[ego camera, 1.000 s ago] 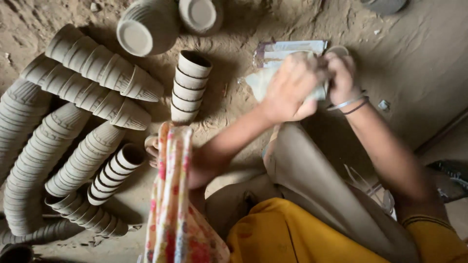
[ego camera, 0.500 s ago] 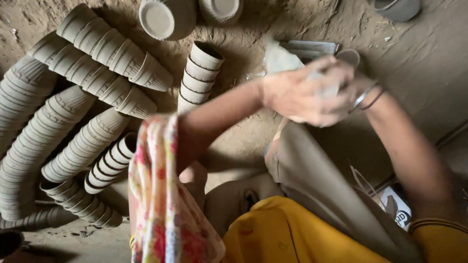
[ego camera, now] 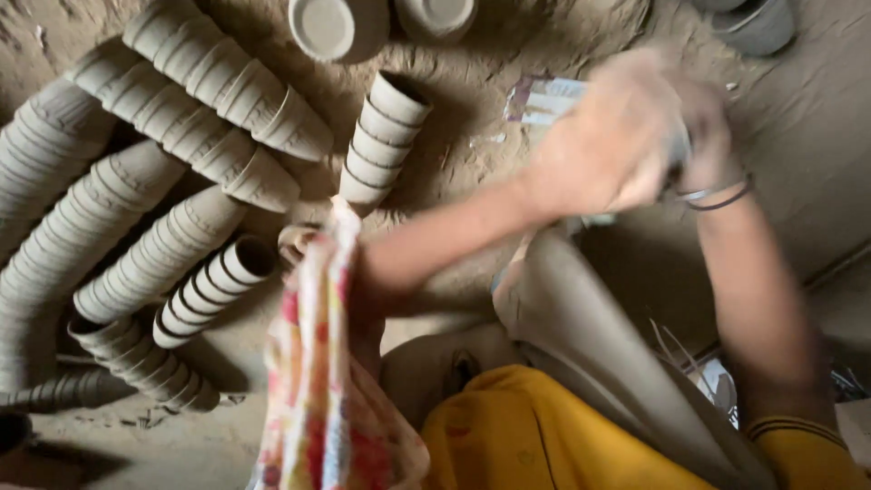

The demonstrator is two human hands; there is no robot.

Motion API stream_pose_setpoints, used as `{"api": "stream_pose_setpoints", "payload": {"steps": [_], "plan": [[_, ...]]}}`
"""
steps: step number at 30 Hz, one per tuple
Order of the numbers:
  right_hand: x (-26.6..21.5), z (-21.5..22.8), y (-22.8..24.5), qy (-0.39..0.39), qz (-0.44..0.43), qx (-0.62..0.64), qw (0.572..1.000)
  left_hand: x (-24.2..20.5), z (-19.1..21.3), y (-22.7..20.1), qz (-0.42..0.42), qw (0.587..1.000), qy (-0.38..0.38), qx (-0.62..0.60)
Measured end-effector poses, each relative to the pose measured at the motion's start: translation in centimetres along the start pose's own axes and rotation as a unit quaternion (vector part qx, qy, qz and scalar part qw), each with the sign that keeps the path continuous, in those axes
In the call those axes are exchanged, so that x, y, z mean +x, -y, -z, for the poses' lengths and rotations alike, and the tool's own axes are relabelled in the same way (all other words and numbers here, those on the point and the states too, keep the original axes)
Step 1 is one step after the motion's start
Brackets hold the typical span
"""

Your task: The person cleans clay cups by hand, picking them up one at a time and wiping the interior and exterior with a cloth. The person then places the cleaned cups into stacks on the ground.

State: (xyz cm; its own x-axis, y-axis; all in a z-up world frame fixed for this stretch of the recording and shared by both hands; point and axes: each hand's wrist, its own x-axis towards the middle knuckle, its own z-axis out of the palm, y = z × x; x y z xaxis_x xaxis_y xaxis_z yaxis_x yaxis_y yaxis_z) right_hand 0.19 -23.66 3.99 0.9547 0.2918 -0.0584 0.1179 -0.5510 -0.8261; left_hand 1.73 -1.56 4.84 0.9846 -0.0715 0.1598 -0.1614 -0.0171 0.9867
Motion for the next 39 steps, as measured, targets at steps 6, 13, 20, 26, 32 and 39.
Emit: {"api": "stream_pose_setpoints", "payload": {"steps": [6,13,20,26,32,39], "plan": [[-0.3,-0.8,0.7,0.014,-0.106,0.106,0.989,1.2,2.9,1.8,-0.447,0.842,0.192,0.234],[2.9,1.3,1.7,0.015,0.111,-0.212,0.971,-2.7,-2.7,3.2,0.119,0.952,-0.019,-0.281],[0.9,-0.4,1.5,0.054,0.134,-0.261,0.954,-0.9,0.2,5.3,-0.286,0.926,0.171,0.176],[-4.3,-2.1,-14.4,0.152,0.249,-0.447,0.846,0.7,2.9,4.0,-0.291,0.931,0.169,0.141],[4.0,-1.0,5.4,-0.055,-0.091,-0.051,0.993,-1.3,-2.0,3.7,0.066,0.991,-0.025,-0.112],[3.1,0.2,1.5,-0.066,0.038,0.051,0.996,0.0,-0.7,6.7,0.362,0.558,0.047,-0.745]]}}
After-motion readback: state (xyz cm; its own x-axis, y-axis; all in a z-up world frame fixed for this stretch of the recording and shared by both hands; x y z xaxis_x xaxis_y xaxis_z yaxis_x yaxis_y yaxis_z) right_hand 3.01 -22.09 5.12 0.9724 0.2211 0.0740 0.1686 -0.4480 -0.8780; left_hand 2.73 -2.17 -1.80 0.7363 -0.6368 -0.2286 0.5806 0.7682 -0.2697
